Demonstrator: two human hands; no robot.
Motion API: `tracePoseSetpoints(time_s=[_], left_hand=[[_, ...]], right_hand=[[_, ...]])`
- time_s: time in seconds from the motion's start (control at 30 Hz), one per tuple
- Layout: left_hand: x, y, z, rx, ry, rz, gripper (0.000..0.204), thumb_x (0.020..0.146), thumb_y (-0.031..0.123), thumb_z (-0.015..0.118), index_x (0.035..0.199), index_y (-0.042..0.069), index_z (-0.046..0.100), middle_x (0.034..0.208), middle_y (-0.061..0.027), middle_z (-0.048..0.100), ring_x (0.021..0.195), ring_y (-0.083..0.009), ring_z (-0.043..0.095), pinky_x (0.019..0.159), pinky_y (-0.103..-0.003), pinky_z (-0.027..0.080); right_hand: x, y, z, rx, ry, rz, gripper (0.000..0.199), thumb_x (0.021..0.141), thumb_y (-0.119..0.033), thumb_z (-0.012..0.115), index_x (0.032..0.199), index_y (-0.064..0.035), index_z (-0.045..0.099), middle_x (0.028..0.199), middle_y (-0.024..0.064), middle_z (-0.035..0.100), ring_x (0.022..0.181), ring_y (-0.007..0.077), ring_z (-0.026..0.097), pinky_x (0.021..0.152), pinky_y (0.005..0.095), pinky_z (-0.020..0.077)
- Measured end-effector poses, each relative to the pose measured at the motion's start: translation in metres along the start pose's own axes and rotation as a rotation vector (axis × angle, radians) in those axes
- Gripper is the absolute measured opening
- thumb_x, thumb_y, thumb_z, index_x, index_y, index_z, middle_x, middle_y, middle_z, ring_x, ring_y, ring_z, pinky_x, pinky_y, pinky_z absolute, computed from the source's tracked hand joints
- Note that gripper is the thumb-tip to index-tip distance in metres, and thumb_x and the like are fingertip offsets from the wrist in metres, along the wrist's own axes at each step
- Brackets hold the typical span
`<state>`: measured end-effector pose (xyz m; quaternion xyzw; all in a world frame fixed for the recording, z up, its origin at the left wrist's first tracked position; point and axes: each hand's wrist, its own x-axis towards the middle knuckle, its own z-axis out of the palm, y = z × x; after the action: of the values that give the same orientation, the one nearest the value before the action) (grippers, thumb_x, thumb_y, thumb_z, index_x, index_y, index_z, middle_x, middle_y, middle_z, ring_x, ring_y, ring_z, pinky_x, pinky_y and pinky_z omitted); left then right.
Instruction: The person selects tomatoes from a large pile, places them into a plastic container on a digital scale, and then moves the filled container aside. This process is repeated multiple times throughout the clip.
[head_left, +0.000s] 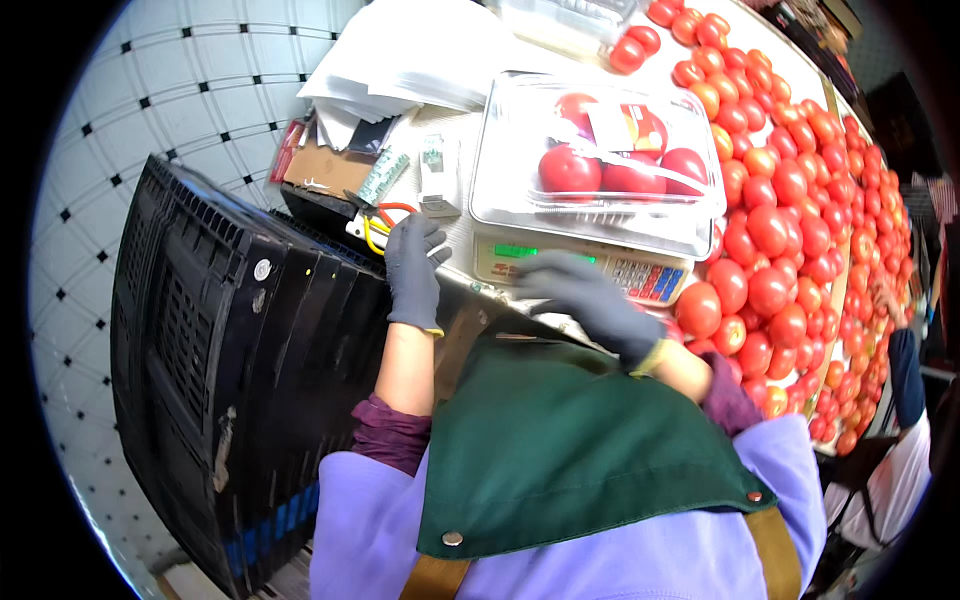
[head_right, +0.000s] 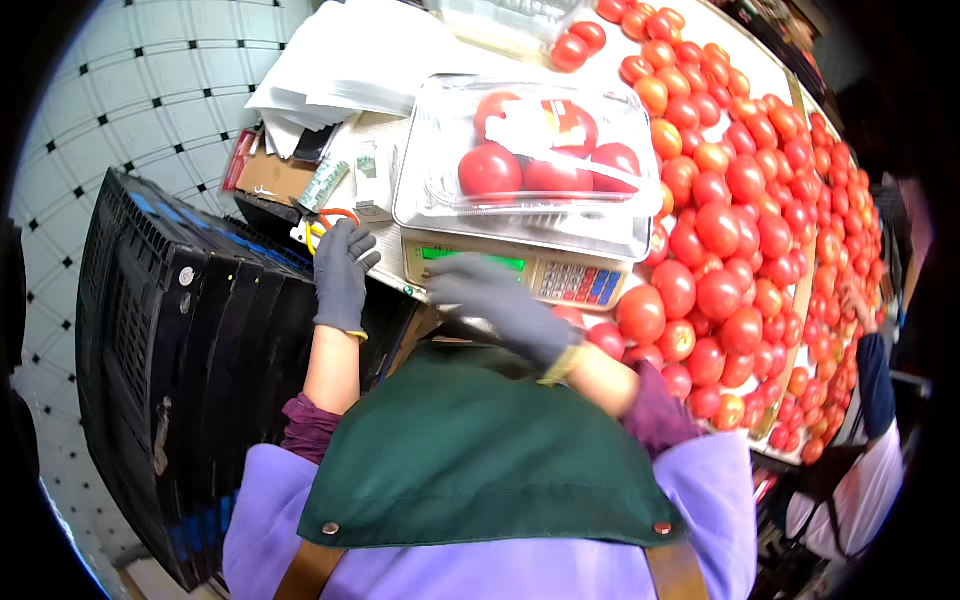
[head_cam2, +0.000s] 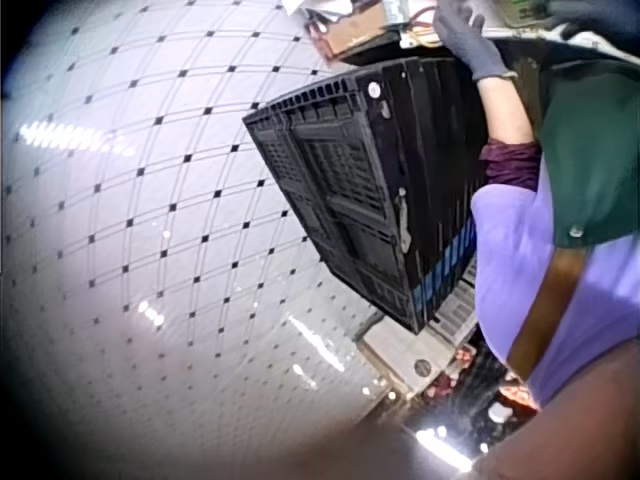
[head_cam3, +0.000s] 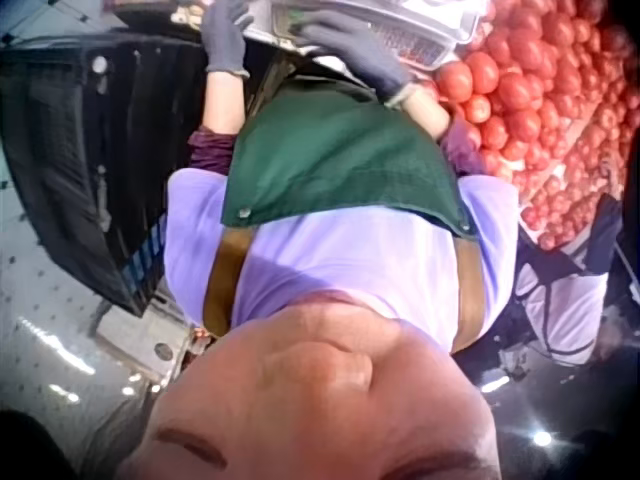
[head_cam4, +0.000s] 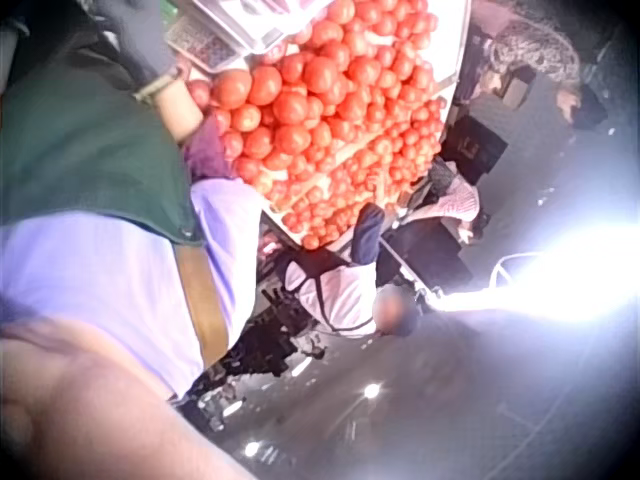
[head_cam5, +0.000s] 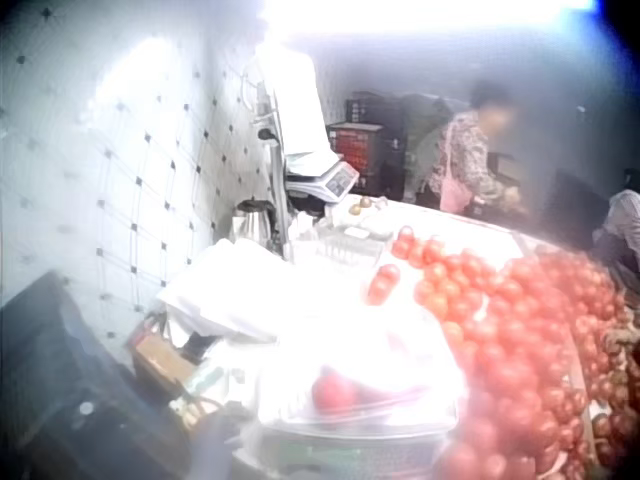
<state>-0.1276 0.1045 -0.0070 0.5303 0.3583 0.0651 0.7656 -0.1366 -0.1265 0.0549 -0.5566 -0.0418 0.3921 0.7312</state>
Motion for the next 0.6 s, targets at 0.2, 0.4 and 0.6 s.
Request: tracePoseSetpoints(time_s=[0.2,0.4,0.6], left_hand=[[0.062,-0.027,-0.028,-0.277,-0.401,-0.271,0.054,0.093,0.048,0.047,0.120,0.002,0.051,0.111,-0.0126,0.057,0.098,-0.0247,0.056,0.084,-0.036,0.047],[0.076,-0.032,-0.024,-0.327,-0.238,-0.296,0.051,0.097,0.043,0.038,0.121,0.000,0.051,0.119,-0.0169,0.057,0.106,-0.0288,0.054,0.094,-0.037,0.043],[0.066,-0.017,-0.022,-0.276,-0.124,-0.382,0.062,0.093,0.056,0.040,0.101,-0.002,0.059,0.098,-0.0132,0.065,0.093,-0.0234,0.059,0.085,-0.032,0.046]], right_hand=[[0.168,0.053,0.092,-0.650,0.585,-0.307,0.041,0.089,-0.026,0.053,0.115,0.0048,0.043,0.112,0.0294,0.050,0.103,0.0401,0.053,0.089,0.0429,0.0433],[0.235,0.075,0.072,-0.052,0.599,-0.072,0.038,0.087,-0.021,0.055,0.114,0.0027,0.042,0.105,0.0229,0.053,0.100,0.0343,0.055,0.090,0.0400,0.0400],[0.178,0.053,0.081,-0.864,0.348,-0.330,0.024,0.083,-0.018,0.055,0.086,0.0048,0.062,0.067,0.0184,0.061,0.066,0.0273,0.062,0.065,0.0384,0.0486]])
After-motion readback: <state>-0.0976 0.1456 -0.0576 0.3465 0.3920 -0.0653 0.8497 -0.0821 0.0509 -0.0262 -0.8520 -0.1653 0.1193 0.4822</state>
